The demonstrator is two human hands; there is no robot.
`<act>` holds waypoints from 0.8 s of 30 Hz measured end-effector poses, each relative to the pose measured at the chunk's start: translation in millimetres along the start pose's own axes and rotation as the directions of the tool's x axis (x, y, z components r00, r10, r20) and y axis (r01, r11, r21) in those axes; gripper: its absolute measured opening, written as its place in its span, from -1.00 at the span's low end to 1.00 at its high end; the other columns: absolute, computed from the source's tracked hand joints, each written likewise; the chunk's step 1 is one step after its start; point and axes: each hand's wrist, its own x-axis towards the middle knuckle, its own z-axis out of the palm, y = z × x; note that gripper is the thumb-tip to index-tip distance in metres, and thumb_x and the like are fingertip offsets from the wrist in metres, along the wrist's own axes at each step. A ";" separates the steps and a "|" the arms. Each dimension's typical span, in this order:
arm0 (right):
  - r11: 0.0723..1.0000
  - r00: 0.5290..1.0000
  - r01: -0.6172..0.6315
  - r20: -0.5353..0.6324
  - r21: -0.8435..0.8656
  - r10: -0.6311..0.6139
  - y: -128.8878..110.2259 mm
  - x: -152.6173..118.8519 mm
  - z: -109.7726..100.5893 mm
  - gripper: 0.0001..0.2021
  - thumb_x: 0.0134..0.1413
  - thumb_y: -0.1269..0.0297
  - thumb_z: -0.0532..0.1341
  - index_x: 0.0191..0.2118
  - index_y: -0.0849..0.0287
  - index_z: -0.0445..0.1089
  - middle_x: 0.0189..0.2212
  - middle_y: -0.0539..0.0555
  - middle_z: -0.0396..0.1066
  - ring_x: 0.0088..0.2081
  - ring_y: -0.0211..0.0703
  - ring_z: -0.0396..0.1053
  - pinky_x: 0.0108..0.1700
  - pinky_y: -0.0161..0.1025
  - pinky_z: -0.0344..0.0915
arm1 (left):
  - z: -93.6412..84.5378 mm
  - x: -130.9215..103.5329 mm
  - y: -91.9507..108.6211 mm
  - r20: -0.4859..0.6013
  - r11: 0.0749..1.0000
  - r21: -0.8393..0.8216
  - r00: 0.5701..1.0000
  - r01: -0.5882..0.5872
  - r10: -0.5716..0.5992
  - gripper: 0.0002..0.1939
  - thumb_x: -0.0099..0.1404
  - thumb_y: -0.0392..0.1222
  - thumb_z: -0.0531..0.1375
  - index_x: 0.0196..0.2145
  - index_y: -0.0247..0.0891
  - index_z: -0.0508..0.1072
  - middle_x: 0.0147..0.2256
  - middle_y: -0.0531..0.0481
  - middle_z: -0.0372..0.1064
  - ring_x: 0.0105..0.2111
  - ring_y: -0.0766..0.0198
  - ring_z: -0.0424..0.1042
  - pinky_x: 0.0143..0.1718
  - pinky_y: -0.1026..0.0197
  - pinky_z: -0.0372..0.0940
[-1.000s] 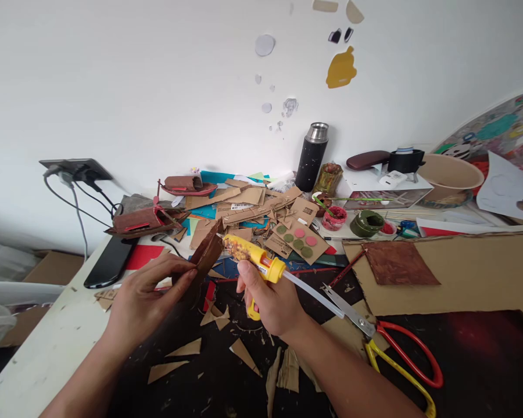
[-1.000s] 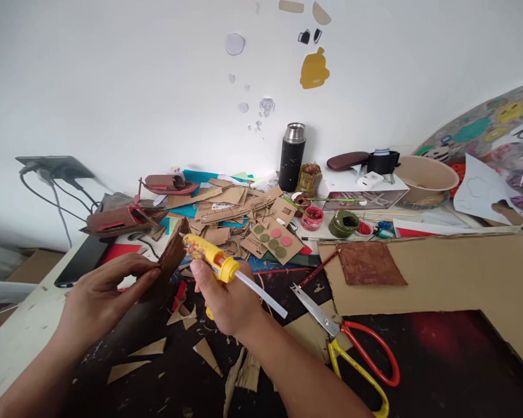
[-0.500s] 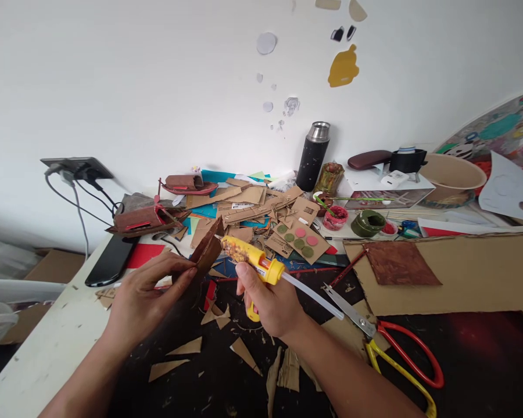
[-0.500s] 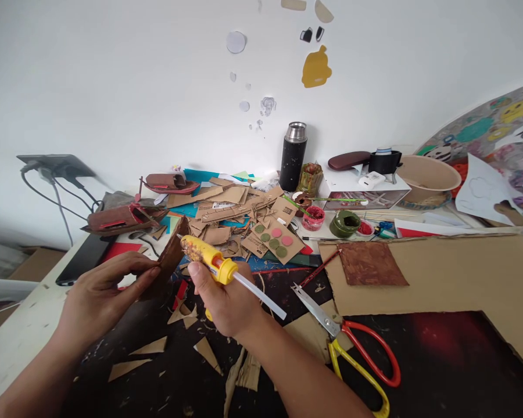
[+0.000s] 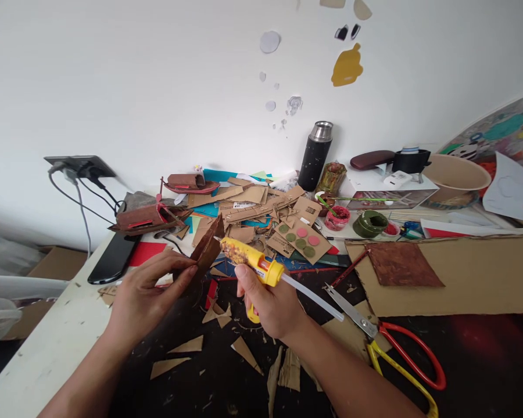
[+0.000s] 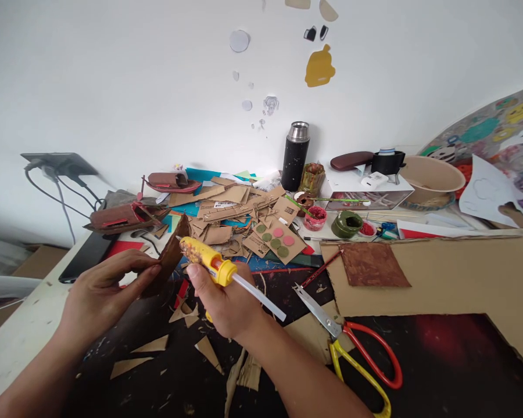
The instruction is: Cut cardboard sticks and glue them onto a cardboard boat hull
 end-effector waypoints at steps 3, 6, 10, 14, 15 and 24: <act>1.000 1.000 -0.005 0.009 0.005 0.005 0.7 0.0 0.1 -0.42 0.44 -0.31 0.13 -0.43 0.08 0.31 -0.71 -0.12 0.15 -0.65 -0.28 0.17 -0.59 -0.31 0.12 | -0.1 -1.4 -1.8 0.001 1.000 0.012 1.000 0.002 -0.002 -0.84 0.44 -0.13 0.27 -0.30 -0.13 0.61 -0.33 0.06 0.63 -0.36 0.27 0.57 -0.33 0.31 0.41; 1.000 1.000 -0.009 0.016 0.005 0.009 1.8 -0.3 0.4 -0.42 0.44 -0.31 0.12 -0.43 0.08 0.30 -0.71 -0.12 0.14 -0.65 -0.28 0.16 -0.59 -0.31 0.12 | 0.0 -1.3 -2.4 0.007 1.000 0.017 1.000 0.019 -0.020 -0.83 0.44 -0.11 0.26 -0.31 -0.13 0.62 -0.33 0.04 0.63 -0.36 0.26 0.57 -0.32 0.30 0.41; 1.000 1.000 -0.011 0.016 0.003 0.011 3.2 -1.0 0.7 -0.41 0.45 -0.29 0.14 -0.47 0.08 0.28 -0.69 -0.09 0.19 -0.63 -0.28 0.19 -0.57 -0.31 0.15 | 0.0 -0.1 -1.3 0.015 0.999 0.015 0.999 0.045 -0.045 -0.81 0.43 -0.09 0.26 -0.32 -0.13 0.63 -0.32 0.03 0.63 -0.35 0.23 0.57 -0.32 0.28 0.42; 1.000 1.000 -0.012 0.011 -0.017 0.012 4.4 -1.3 0.9 -0.40 0.44 -0.30 0.14 -0.48 0.08 0.26 -0.68 -0.07 0.22 -0.62 -0.27 0.21 -0.56 -0.30 0.18 | -0.2 0.1 -0.8 0.013 0.998 0.011 0.998 0.060 -0.061 -0.81 0.42 -0.08 0.26 -0.33 -0.12 0.63 -0.33 0.02 0.64 -0.36 0.22 0.58 -0.33 0.26 0.42; 1.000 1.000 -0.012 0.010 -0.024 0.012 4.4 -1.2 1.0 -0.40 0.43 -0.31 0.14 -0.49 0.07 0.26 -0.68 -0.07 0.22 -0.62 -0.27 0.21 -0.56 -0.29 0.18 | -0.1 0.1 -0.9 0.012 0.998 0.011 0.998 0.062 -0.062 -0.81 0.42 -0.07 0.27 -0.33 -0.11 0.63 -0.33 0.02 0.64 -0.36 0.21 0.58 -0.34 0.26 0.42; 0.998 1.000 0.021 0.013 -0.057 -0.020 -5.0 -0.4 2.4 -0.39 0.45 -0.29 0.11 -0.51 0.07 0.24 -0.68 -0.07 0.21 -0.62 -0.27 0.18 -0.56 -0.28 0.16 | 0.4 0.8 -0.9 0.010 0.999 0.010 0.999 0.035 -0.035 -0.84 0.43 -0.11 0.27 -0.31 -0.11 0.62 -0.33 0.05 0.63 -0.36 0.24 0.57 -0.34 0.28 0.41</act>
